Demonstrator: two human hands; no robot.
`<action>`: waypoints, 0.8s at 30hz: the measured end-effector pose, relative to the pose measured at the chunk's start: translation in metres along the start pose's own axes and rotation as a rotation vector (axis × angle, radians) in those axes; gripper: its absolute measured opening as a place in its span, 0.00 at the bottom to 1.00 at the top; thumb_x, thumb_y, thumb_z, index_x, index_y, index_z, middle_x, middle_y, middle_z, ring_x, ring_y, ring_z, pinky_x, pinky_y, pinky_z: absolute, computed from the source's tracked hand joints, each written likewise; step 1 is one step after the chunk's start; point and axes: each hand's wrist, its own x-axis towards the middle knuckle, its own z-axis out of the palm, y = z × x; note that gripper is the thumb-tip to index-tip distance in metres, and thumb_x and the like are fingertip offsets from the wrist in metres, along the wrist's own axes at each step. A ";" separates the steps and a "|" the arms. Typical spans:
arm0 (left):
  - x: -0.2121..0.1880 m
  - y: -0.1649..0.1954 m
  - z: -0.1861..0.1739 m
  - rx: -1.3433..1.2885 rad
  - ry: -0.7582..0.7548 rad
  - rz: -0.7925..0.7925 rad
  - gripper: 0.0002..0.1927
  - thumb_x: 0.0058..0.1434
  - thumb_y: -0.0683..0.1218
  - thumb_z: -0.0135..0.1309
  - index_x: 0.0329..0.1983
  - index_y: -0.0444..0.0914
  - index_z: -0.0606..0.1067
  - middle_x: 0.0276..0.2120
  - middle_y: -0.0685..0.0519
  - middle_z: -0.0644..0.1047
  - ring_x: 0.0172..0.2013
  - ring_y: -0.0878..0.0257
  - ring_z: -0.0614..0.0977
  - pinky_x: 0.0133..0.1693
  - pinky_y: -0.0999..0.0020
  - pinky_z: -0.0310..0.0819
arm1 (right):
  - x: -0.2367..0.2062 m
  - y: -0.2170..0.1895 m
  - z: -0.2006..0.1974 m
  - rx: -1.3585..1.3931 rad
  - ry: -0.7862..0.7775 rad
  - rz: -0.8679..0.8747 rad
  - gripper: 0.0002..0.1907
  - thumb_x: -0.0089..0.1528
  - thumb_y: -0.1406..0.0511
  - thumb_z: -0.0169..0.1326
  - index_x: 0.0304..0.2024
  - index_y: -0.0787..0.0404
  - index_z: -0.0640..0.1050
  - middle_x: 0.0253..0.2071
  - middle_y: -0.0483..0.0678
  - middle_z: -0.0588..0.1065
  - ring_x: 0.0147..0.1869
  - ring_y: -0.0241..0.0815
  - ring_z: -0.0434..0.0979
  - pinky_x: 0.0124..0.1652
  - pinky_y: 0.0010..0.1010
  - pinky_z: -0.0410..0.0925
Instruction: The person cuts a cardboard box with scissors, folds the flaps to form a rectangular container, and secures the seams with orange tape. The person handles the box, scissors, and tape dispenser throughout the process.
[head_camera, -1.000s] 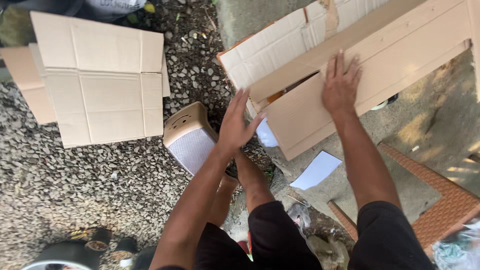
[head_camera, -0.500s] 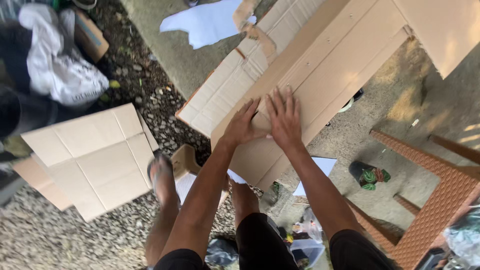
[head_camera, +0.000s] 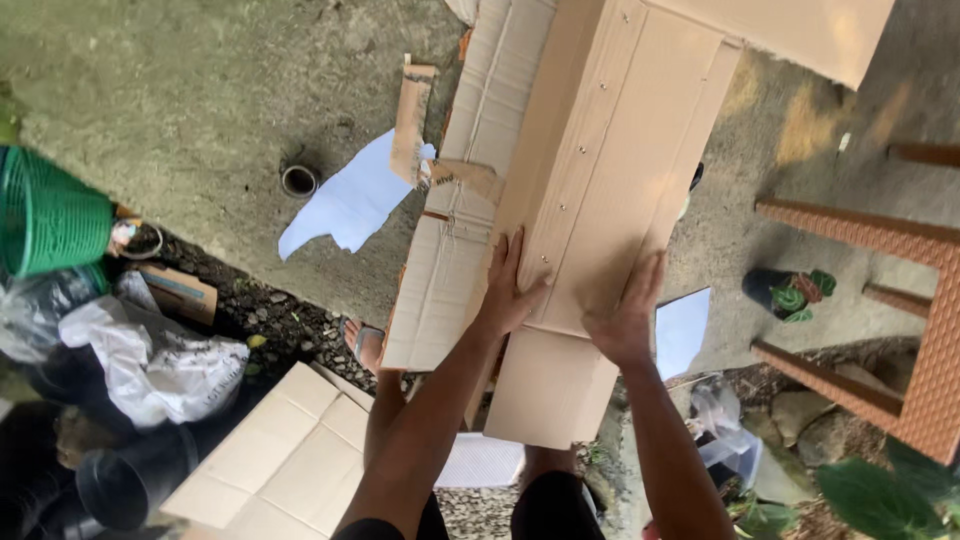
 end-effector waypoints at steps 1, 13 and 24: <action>0.003 -0.002 0.000 0.003 0.003 0.025 0.53 0.60 0.63 0.60 0.81 0.50 0.44 0.78 0.32 0.40 0.76 0.34 0.42 0.71 0.39 0.43 | 0.000 0.007 -0.002 0.191 0.012 0.043 0.70 0.44 0.70 0.71 0.73 0.71 0.35 0.75 0.72 0.35 0.78 0.66 0.39 0.67 0.54 0.58; 0.024 -0.019 -0.004 -0.072 -0.093 0.112 0.59 0.56 0.52 0.67 0.81 0.42 0.42 0.80 0.39 0.42 0.79 0.47 0.44 0.74 0.50 0.42 | 0.011 0.084 0.023 1.057 -0.153 0.202 0.64 0.49 0.69 0.71 0.76 0.65 0.43 0.65 0.60 0.65 0.68 0.54 0.71 0.60 0.47 0.72; 0.016 -0.027 0.012 -0.295 -0.050 -0.075 0.53 0.55 0.45 0.60 0.80 0.40 0.45 0.69 0.44 0.65 0.68 0.53 0.67 0.65 0.58 0.62 | 0.002 0.107 0.036 0.700 -0.092 0.084 0.71 0.50 0.54 0.73 0.76 0.62 0.36 0.73 0.69 0.49 0.76 0.66 0.56 0.67 0.57 0.60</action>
